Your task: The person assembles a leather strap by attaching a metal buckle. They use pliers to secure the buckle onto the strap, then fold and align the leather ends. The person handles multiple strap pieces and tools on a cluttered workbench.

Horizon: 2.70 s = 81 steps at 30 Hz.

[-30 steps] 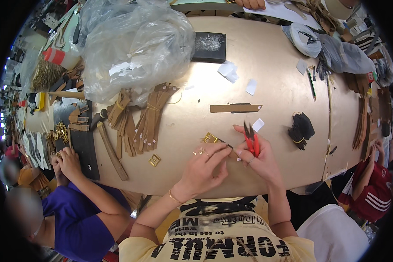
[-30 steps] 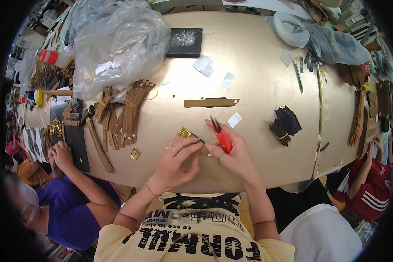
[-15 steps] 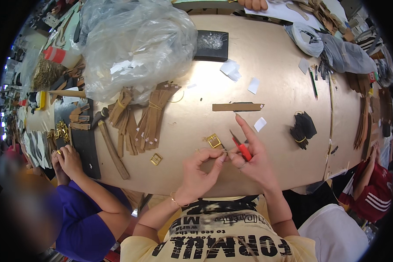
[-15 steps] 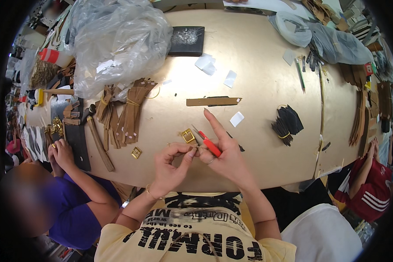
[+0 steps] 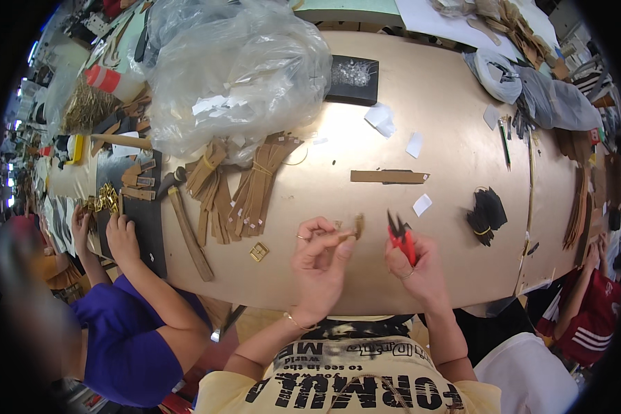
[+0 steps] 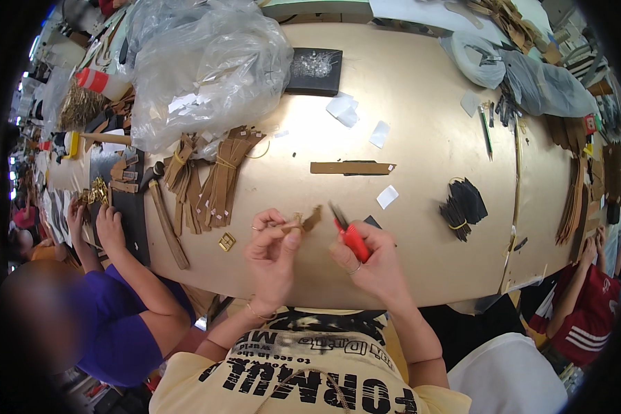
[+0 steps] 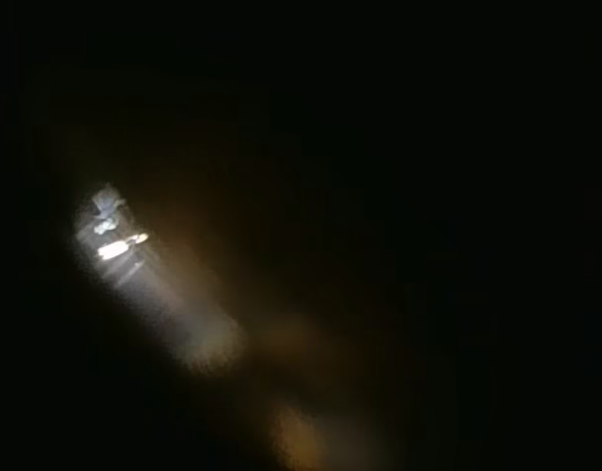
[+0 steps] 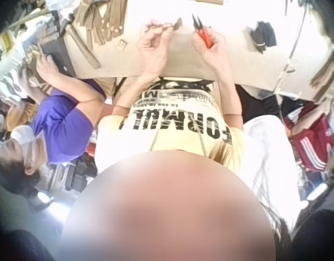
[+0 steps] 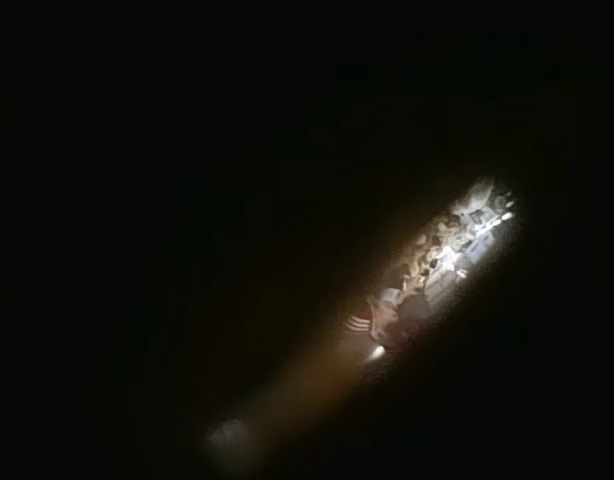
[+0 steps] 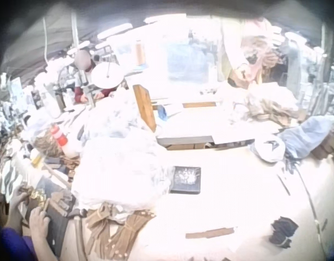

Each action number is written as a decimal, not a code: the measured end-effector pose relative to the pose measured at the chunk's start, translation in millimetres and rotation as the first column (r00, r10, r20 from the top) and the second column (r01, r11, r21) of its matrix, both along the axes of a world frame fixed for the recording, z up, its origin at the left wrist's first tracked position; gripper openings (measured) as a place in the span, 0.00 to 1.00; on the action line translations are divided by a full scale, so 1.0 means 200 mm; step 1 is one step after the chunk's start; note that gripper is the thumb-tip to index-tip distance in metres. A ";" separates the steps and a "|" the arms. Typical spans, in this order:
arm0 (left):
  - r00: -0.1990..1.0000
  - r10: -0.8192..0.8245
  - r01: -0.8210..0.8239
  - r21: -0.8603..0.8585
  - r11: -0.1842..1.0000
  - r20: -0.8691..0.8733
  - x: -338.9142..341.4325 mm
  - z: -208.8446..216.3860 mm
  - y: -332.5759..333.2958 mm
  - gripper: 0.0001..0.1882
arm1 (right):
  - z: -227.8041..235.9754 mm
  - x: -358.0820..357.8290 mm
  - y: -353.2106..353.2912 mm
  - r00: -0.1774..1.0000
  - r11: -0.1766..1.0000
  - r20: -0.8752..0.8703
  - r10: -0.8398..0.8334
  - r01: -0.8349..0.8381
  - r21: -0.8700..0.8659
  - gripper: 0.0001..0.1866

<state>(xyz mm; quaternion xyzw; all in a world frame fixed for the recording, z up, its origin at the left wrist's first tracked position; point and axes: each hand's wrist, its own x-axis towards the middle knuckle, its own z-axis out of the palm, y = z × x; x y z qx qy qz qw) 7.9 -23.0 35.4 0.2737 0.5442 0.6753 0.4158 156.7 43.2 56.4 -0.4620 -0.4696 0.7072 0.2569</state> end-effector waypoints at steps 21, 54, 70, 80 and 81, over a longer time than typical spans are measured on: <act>0.886 -0.103 0.119 -0.007 0.993 0.453 0.08 0.08 -0.07 0.06 | -0.05 -0.09 -0.17 0.991 0.940 -0.106 -0.080 0.110 0.322 0.16; 0.710 -0.235 0.514 0.260 0.817 -0.664 0.01 0.05 -0.01 0.16 | -0.05 0.08 -0.06 0.938 0.991 -0.328 -0.112 0.080 -0.111 0.19; 0.705 -0.676 0.668 -0.122 0.734 -0.215 -0.18 0.19 0.09 0.15 | 0.13 0.09 0.03 0.977 0.976 -0.188 0.097 -0.130 -0.176 0.09; 0.889 -0.458 0.458 -0.010 0.889 0.000 -0.21 0.17 0.09 0.20 | 0.27 0.07 0.14 0.988 0.988 0.060 0.145 -0.141 -0.069 0.08; 0.923 -0.385 0.385 0.015 0.923 -0.006 -0.18 0.19 0.09 0.21 | 0.28 0.07 0.15 0.987 0.987 0.065 0.149 -0.144 -0.066 0.08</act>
